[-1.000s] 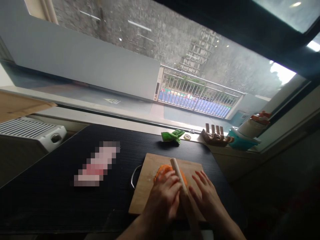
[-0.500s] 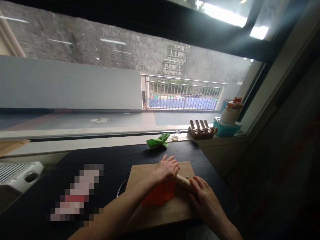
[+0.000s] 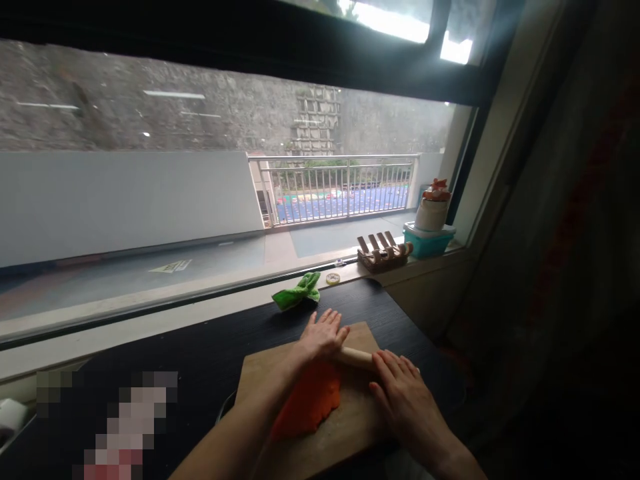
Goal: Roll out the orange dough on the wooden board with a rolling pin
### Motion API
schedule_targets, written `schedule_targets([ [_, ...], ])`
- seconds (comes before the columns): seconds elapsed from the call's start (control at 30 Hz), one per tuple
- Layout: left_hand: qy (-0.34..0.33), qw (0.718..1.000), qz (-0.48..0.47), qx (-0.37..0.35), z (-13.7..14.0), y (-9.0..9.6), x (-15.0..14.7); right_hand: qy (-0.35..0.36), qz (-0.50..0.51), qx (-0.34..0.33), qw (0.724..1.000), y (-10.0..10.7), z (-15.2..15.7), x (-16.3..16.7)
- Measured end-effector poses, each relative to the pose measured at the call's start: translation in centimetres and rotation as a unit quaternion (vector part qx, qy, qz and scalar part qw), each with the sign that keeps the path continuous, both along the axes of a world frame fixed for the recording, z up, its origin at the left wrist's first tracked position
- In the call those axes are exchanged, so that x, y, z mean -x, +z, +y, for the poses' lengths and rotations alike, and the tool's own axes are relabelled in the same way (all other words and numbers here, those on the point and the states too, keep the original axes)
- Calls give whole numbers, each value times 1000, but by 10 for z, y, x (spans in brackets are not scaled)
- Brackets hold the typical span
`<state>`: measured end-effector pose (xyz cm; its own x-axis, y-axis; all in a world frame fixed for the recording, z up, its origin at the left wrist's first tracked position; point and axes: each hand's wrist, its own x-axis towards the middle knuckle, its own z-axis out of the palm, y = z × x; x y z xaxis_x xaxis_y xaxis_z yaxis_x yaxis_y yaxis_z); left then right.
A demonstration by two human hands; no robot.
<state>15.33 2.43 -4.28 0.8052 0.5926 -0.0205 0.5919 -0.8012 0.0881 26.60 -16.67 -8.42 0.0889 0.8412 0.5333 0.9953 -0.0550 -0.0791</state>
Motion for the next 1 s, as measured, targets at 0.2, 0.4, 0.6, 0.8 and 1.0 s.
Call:
schedule_targets([
  [0.2, -47, 999, 8, -8, -49, -1, 79, 60, -6, 16, 998, -11, -32, 11],
  [0.4, -14, 999, 16, -48, -34, -1, 48, 28, 71, 19, 997, -2, -28, 1],
  [0.6, -43, 996, 18, -73, 1, 18, -9, 20, 181, 15, 983, 14, -1, -10],
  [0.8, -34, 995, 24, -94, 24, 18, -1, 67, 158, 6, 985, 20, 32, -1],
  [1.0, -11, 994, 20, -106, 29, 2, 1, 25, 179, -64, 981, 7, 35, 9],
])
